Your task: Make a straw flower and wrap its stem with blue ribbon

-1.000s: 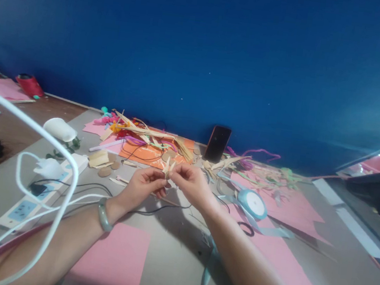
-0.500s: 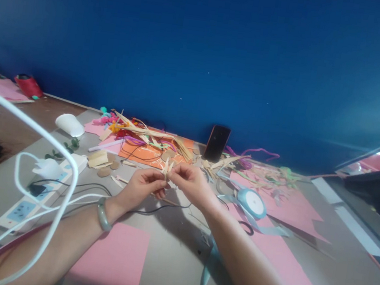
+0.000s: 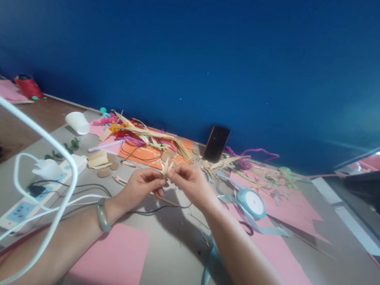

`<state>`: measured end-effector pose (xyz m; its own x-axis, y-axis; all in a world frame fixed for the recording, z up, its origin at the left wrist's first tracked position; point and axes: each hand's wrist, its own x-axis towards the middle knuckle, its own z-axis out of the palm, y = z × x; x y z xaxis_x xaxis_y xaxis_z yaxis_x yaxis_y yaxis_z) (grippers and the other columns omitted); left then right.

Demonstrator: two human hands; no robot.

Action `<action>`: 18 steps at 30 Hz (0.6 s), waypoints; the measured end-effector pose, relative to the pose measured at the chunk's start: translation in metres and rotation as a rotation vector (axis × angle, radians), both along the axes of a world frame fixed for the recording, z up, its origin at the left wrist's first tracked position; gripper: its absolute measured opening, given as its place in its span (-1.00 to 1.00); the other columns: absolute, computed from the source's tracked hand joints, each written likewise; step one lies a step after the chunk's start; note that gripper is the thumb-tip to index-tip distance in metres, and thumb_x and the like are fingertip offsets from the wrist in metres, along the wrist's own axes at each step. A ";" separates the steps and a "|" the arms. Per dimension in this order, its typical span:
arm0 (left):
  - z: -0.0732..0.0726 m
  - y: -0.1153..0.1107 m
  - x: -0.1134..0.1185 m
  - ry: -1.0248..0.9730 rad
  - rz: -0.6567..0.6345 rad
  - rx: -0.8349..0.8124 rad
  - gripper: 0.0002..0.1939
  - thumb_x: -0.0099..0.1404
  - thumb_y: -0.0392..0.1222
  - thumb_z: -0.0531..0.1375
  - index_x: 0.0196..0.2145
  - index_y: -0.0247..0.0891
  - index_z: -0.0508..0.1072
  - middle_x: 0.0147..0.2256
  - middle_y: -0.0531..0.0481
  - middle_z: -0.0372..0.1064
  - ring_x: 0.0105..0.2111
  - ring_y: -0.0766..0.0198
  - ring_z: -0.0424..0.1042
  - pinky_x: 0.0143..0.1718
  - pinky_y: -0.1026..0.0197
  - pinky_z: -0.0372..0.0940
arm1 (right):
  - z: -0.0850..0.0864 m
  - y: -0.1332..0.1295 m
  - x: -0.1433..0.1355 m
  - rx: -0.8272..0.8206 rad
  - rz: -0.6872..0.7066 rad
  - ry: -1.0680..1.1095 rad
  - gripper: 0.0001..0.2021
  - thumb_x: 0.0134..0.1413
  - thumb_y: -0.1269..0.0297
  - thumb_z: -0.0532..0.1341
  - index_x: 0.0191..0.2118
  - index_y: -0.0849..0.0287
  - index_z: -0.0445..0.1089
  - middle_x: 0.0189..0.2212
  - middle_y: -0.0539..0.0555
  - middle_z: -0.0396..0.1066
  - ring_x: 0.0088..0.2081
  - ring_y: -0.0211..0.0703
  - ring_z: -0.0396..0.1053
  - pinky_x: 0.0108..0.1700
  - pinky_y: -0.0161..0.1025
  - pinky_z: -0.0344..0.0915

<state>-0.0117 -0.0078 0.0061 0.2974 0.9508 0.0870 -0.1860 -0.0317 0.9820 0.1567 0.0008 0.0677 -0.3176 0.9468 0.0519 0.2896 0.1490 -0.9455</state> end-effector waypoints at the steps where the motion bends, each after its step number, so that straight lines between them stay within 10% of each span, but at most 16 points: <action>1: 0.001 0.000 0.000 0.004 0.010 0.001 -0.78 0.15 -0.09 0.27 -0.42 -0.34 0.47 -0.60 0.00 0.42 -0.59 0.32 0.39 -0.48 0.28 0.31 | 0.000 0.000 0.000 0.002 -0.002 -0.002 -0.76 0.01 0.16 0.23 -0.51 0.23 0.38 -0.57 -0.03 0.34 -0.50 -0.32 0.25 -0.41 -0.34 0.18; 18: 0.000 -0.002 0.000 0.047 0.033 0.046 -0.80 0.19 -0.12 0.24 -0.40 -0.34 0.48 -0.58 0.01 0.40 -0.57 0.33 0.39 -0.46 0.30 0.30 | -0.001 -0.002 -0.003 0.015 -0.034 -0.042 -0.77 0.02 0.22 0.20 -0.55 0.24 0.37 -0.59 -0.03 0.32 -0.52 -0.33 0.22 -0.44 -0.36 0.15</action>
